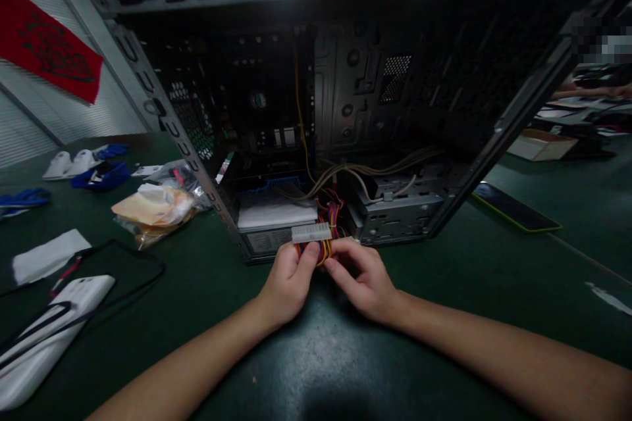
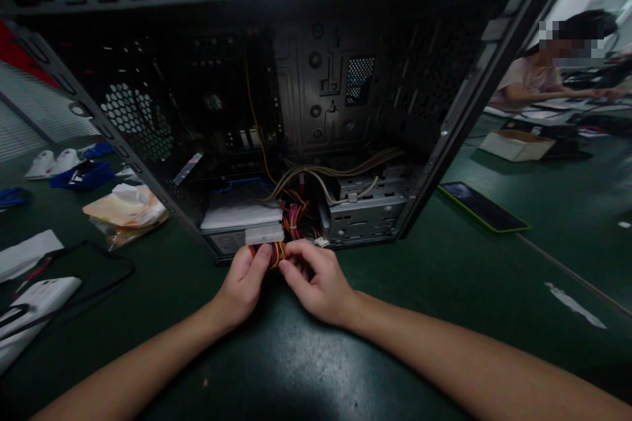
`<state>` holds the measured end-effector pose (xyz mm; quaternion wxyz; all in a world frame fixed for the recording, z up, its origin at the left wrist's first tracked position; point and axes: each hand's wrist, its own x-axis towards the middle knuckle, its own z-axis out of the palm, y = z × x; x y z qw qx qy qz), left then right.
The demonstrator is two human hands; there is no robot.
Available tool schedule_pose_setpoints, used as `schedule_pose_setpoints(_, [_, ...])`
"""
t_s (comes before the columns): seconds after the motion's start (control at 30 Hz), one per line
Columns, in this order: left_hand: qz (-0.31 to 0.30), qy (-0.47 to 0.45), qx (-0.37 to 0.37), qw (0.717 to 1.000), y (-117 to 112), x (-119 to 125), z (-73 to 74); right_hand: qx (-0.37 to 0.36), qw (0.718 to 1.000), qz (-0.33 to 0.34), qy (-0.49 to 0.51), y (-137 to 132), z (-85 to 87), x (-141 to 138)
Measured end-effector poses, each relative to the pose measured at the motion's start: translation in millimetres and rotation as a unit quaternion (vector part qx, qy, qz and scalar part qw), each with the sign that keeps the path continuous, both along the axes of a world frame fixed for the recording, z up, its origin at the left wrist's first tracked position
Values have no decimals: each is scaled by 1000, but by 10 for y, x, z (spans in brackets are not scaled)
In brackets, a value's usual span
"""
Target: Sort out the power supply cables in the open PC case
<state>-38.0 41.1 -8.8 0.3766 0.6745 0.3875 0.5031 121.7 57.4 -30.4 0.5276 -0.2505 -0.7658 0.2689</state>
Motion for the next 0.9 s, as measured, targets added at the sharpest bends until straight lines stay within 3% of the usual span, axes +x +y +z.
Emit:
schedule_pose_setpoints(0.2, [-14, -43, -72, 996, 14, -4, 27, -78, 996, -9, 32, -18, 13, -13])
schedule_pose_setpoints(0.47, [-29, -85, -90, 992, 30, -7, 30, -147, 987, 10, 63, 2, 5, -28])
schedule_pose_setpoints(0.7, [5, -39, -45, 998, 28, -3, 9, -19, 999, -31, -3, 23, -21, -21])
schedule_pose_setpoints(0.9, [-9, 3, 5, 1000, -10, 3, 23, 32, 999, 1, -29, -9, -29, 15])
